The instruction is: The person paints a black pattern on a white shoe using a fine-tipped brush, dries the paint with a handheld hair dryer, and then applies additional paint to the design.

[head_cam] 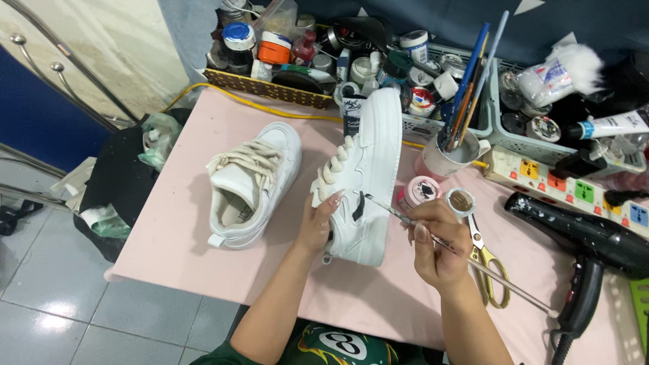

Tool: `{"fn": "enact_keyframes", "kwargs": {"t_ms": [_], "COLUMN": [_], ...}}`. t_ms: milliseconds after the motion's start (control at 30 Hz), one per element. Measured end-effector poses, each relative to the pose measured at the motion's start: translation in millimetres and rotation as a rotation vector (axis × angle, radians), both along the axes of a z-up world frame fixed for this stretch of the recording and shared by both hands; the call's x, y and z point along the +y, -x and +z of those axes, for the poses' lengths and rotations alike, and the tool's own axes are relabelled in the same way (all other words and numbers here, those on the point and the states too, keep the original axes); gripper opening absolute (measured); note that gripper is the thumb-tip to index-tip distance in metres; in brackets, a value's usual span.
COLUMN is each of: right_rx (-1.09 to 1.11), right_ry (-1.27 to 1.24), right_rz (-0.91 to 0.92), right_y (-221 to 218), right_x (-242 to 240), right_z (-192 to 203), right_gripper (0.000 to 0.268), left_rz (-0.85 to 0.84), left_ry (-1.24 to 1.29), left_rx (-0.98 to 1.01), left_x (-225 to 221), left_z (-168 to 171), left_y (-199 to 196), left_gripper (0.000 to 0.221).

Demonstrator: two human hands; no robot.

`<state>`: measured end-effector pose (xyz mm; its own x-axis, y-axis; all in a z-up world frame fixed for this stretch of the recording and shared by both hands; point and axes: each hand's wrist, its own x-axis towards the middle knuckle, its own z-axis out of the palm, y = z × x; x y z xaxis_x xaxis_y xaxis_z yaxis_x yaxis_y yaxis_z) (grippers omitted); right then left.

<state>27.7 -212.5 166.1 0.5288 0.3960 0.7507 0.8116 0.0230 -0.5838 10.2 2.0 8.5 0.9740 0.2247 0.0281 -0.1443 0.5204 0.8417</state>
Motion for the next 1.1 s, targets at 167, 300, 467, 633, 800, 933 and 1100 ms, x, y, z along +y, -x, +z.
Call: {"fn": "enact_keyframes", "kwargs": {"t_ms": [167, 300, 467, 633, 800, 933, 1100], "right_rx": [-0.068, -0.067, -0.092, -0.094, -0.105, -0.038, 0.267], "right_ry": [0.065, 0.059, 0.113, 0.177, 0.161, 0.019, -0.134], "right_rz": [-0.011, 0.002, -0.023, -0.06, -0.063, -0.037, -0.127], "right_y": [-2.0, -3.0, -0.1, 1.2, -0.1, -3.3, -18.8], "right_x": [4.2, 4.8, 4.7, 4.2, 5.8, 2.2, -14.8], "right_z": [1.9, 3.0, 3.2, 6.0, 5.7, 0.1, 8.4], "right_gripper": [0.019, 0.021, 0.023, 0.024, 0.022, 0.015, 0.015], "left_rz": [-0.034, -0.061, -0.035, -0.049, -0.046, -0.026, -0.027], "left_ry": [0.102, 0.154, 0.059, 0.088, 0.159, 0.075, 0.055], "left_rx": [0.022, -0.034, 0.022, 0.064, 0.008, 0.003, 0.072], "left_x": [-3.5, -3.1, -4.1, -4.6, -4.5, -1.3, 2.8], "left_z": [-0.5, -0.4, -6.8, -6.1, -2.6, -2.7, 3.8], "left_y": [-1.7, -0.2, -0.5, 2.0, 0.6, 0.1, -7.2], "left_gripper": [0.051, 0.051, 0.052, 0.053, 0.052, 0.05, 0.051]}}
